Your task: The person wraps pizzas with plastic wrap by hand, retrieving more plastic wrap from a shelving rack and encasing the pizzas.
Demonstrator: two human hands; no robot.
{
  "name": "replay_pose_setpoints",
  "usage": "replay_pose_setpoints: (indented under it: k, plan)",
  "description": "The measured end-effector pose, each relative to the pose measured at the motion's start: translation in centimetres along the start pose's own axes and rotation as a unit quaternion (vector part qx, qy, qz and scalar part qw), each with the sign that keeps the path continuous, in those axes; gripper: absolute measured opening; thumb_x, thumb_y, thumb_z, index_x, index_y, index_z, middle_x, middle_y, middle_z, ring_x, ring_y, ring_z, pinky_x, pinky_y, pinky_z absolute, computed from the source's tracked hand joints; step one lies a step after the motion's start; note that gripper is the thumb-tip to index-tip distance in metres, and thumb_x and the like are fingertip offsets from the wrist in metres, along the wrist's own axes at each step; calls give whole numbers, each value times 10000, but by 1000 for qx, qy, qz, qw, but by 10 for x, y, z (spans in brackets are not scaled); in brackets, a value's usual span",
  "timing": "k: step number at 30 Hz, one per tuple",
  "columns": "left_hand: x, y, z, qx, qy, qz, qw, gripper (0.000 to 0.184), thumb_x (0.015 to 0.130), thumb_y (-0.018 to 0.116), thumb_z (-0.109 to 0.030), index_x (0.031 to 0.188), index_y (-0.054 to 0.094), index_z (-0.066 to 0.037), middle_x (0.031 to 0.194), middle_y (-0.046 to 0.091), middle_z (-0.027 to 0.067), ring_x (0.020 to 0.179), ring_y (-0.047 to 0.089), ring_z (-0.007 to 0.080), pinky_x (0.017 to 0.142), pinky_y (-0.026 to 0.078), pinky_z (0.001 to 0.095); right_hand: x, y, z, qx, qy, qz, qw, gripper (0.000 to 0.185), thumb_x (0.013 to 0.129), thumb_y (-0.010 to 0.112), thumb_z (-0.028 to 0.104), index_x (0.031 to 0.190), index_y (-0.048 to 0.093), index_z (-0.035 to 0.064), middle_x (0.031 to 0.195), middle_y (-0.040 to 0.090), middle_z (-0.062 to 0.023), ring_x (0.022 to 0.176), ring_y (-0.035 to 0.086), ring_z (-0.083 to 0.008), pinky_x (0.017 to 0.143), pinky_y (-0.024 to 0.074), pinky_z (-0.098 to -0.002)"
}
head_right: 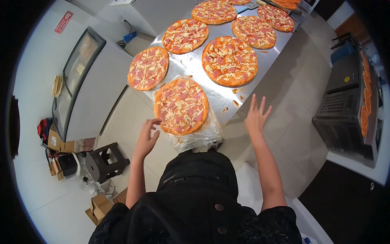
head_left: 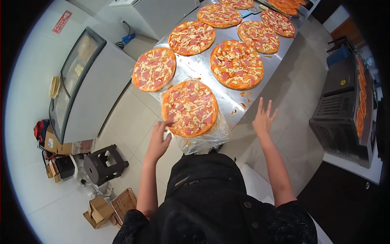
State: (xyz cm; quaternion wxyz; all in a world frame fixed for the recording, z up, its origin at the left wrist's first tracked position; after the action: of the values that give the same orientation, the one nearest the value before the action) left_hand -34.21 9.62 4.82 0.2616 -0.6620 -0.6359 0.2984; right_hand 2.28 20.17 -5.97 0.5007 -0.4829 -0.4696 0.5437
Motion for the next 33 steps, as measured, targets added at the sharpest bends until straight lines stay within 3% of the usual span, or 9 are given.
replay_pose_setpoints:
  k: [8,16,19,20,22,23,25,28,33]
  plan:
    - [-71,23,70,-122,-202,119,964,268,885,533,-122,1142,522,-49,1020,598,67,949,575,169,828,450,294,17,4,79,-5,-150,-41,988,690,810,470,11,1404,295,315,1412,292,-89,1279,315,-282,986,243,-573]
    - [-88,57,53,-385,-256,193,865,278,926,489,-187,1153,519,-30,1050,600,59,986,573,151,880,432,282,22,6,74,-65,-161,-39,984,510,813,520,76,1301,473,217,1427,277,-85,1269,313,-288,970,259,-560]
    - [-90,56,63,-422,-306,206,828,318,931,484,-217,1189,512,-33,1108,586,62,1026,566,157,902,427,289,9,-22,77,-16,-113,-92,989,415,800,519,58,1206,545,140,1322,411,-107,1171,415,-270,934,339,-473]
    - [-87,61,71,-426,-306,206,826,318,931,484,-217,1189,512,-33,1108,586,62,1026,566,157,902,427,289,5,-16,79,130,-118,-39,984,356,803,509,50,1149,567,112,1204,494,-106,1054,484,-250,870,391,-411]
    - [-81,92,75,-574,-283,290,712,384,932,489,-244,1253,475,-33,1202,547,67,1094,538,167,928,417,291,-12,12,92,407,-80,133,900,271,822,478,38,1068,588,68,983,609,-98,845,582,-206,739,460,-305]
    - [-75,106,84,-578,-280,291,709,384,932,489,-244,1253,475,-33,1202,547,67,1094,538,167,928,417,291,-27,33,106,526,-37,243,814,246,838,456,34,1043,589,53,881,641,-91,753,609,-183,672,479,-262]
    - [-67,137,74,-658,-237,416,581,471,929,503,-253,1334,397,-37,1317,469,78,1163,496,169,943,408,284,-65,38,143,584,78,497,637,236,873,434,58,1060,571,13,873,653,-115,720,629,-160,658,499,-259]
    - [-57,169,74,-654,-203,509,523,527,924,514,-244,1378,334,-48,1376,412,74,1213,455,169,951,403,285,-88,52,156,552,136,619,542,253,889,410,76,1074,547,-31,928,654,-151,770,642,-163,688,512,-259]
    - [-41,188,98,-676,-213,525,472,607,892,558,-175,1417,262,-95,1434,335,56,1273,393,185,1010,357,318,-76,72,153,529,177,640,528,288,908,409,125,1120,511,-41,987,646,-175,811,646,-175,709,519,-267]
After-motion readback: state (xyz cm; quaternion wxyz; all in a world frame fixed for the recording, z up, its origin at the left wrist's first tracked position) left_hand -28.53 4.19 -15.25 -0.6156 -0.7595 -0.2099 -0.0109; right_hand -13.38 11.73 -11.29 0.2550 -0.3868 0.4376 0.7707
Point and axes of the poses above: each hand's wrist, its own x-axis towards the middle knuckle, its own y-axis out of the palm, z = x × y, the point moved 7 cm from there along x, towards the middle knuckle
